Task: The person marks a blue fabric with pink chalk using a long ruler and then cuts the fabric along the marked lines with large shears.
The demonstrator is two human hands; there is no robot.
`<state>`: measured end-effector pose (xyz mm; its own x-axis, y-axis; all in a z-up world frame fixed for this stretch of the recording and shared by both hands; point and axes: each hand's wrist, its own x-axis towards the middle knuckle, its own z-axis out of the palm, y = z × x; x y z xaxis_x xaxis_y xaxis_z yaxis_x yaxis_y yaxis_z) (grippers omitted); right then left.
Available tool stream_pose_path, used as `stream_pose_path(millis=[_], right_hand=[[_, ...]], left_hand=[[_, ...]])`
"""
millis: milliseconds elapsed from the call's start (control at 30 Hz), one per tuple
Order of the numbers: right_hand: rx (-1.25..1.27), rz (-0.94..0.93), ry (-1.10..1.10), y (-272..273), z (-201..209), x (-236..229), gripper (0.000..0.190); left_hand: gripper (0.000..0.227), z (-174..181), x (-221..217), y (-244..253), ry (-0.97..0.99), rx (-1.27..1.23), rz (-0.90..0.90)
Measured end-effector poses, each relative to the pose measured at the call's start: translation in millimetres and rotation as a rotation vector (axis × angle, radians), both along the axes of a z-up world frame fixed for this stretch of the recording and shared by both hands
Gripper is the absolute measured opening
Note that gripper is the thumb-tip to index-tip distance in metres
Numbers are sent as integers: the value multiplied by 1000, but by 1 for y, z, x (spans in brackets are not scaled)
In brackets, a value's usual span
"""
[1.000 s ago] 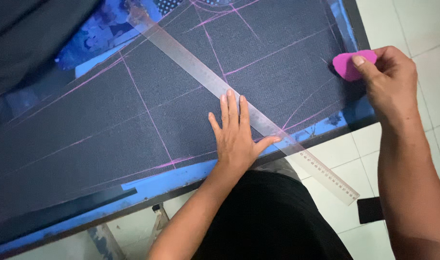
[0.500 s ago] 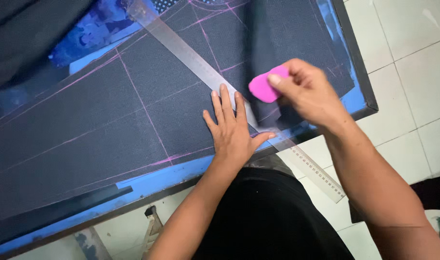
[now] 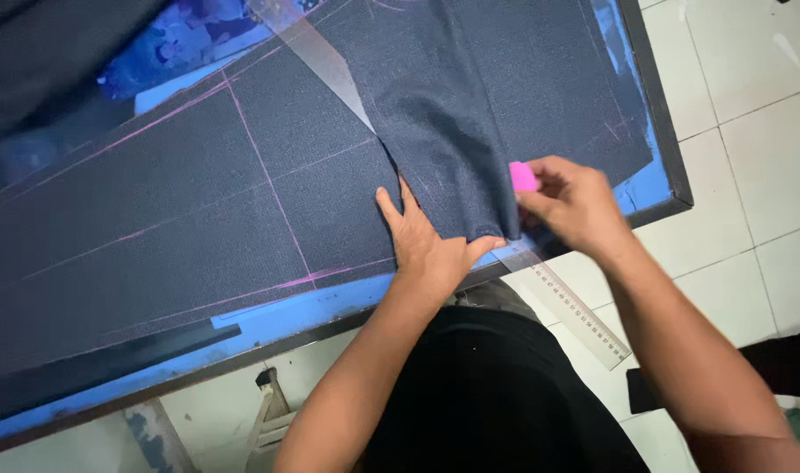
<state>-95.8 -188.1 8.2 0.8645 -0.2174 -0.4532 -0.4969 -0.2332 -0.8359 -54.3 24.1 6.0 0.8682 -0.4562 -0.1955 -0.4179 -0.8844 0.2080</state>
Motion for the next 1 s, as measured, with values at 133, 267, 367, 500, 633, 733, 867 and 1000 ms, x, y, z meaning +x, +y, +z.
stream_pose_path(millis=[133, 267, 367, 500, 633, 733, 867, 1000], right_hand=[[-327, 189, -49, 0, 21, -15, 35], [-197, 72, 239, -15, 66, -56, 40], [-113, -213, 245, -30, 53, -102, 23], [38, -97, 18, -20, -22, -159, 18], [120, -347, 33, 26, -21, -156, 19], [23, -488, 18, 8, -35, -166, 24], [-78, -564, -35, -43, -36, -184, 19], [-142, -621, -92, -100, -37, -182, 21]], left_hand=[[107, 5, 3, -5, -24, -30, -19], [123, 20, 11, -15, 53, 219, -35], [87, 77, 36, -41, 343, 707, -468], [27, 44, 38, -84, -43, -115, -555], [101, 42, 32, -90, -201, -121, -737], [98, 31, 41, -57, -287, -299, -541], [76, 5, 68, 13, -177, -507, -172], [55, -19, 76, 25, -215, -526, -94]])
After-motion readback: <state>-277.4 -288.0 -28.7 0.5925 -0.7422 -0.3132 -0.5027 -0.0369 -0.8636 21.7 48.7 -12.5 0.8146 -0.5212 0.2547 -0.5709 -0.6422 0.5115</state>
